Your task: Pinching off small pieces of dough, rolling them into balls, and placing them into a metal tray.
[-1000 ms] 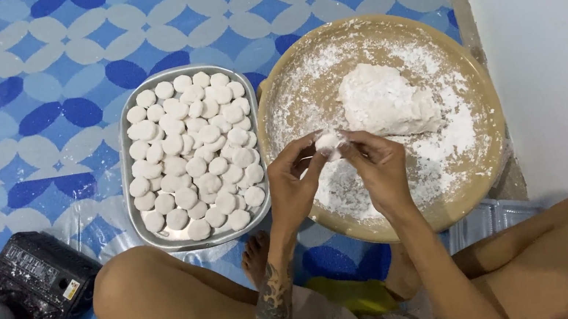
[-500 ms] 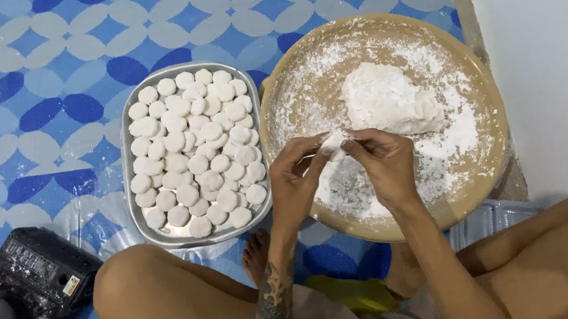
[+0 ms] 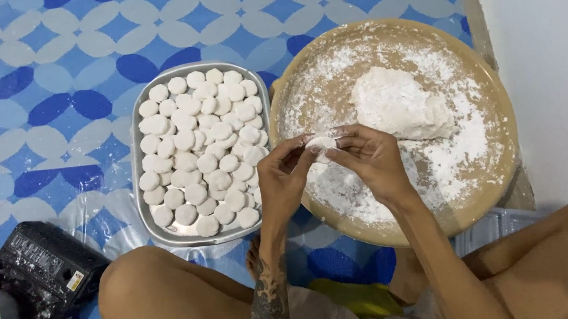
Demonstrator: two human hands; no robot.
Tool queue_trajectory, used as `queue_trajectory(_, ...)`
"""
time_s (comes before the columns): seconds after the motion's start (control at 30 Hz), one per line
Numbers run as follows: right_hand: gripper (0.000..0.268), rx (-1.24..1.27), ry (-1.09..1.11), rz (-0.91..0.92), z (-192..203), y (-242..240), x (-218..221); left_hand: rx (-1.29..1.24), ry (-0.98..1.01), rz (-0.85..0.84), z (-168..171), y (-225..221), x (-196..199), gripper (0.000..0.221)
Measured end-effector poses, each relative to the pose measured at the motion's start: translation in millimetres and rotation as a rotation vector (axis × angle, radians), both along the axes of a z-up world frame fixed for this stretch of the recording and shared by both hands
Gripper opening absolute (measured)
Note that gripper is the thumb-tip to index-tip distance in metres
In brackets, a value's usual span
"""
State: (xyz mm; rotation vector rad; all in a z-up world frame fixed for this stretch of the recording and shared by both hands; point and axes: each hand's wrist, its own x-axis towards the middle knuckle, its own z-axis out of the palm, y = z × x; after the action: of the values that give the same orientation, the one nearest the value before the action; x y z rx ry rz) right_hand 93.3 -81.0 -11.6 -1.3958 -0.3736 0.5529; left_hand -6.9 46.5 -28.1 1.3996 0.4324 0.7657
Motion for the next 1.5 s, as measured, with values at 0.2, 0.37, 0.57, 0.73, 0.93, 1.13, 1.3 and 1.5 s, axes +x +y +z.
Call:
queue_trajectory(0.2, 0.036, 0.048, 0.023, 0.041, -5, 42, 1, -0.074, 0.027, 0.106, -2, 26, -8, 0.024)
queue_trajectory(0.37, 0.030, 0.025, 0.078, 0.092, -15, 84, -5, -0.025, 0.053, 0.211, -9, 54, -17, 0.022)
queue_trajectory(0.57, 0.025, -0.021, 0.075, 0.132, -30, 144, -3, 0.010, 0.065, 0.258, -5, 93, -22, 0.020)
queue_trajectory(0.73, 0.029, -0.054, 0.170, 0.163, -42, 204, -5, 0.034, 0.128, 0.380, -17, 142, -25, 0.022)
queue_trajectory(0.93, 0.032, -0.116, 0.082, 0.235, -91, 285, 23, 0.138, 0.190, 0.443, -66, 224, -6, 0.027)
queue_trajectory(1.13, 0.035, -0.296, -0.142, 0.181, -157, 340, 54, 0.345, 0.406, 0.455, -121, 281, 19, 0.027)
queue_trajectory(1.3, 0.038, -0.373, -0.496, 0.145, -158, 339, 50, 0.721, 0.626, 0.549, -137, 296, 22, 0.029)
queue_trajectory(1.5, 0.032, -0.366, -0.529, 0.258, -131, 281, 74, 0.901, 0.444, 0.522, -94, 258, 42, 0.023)
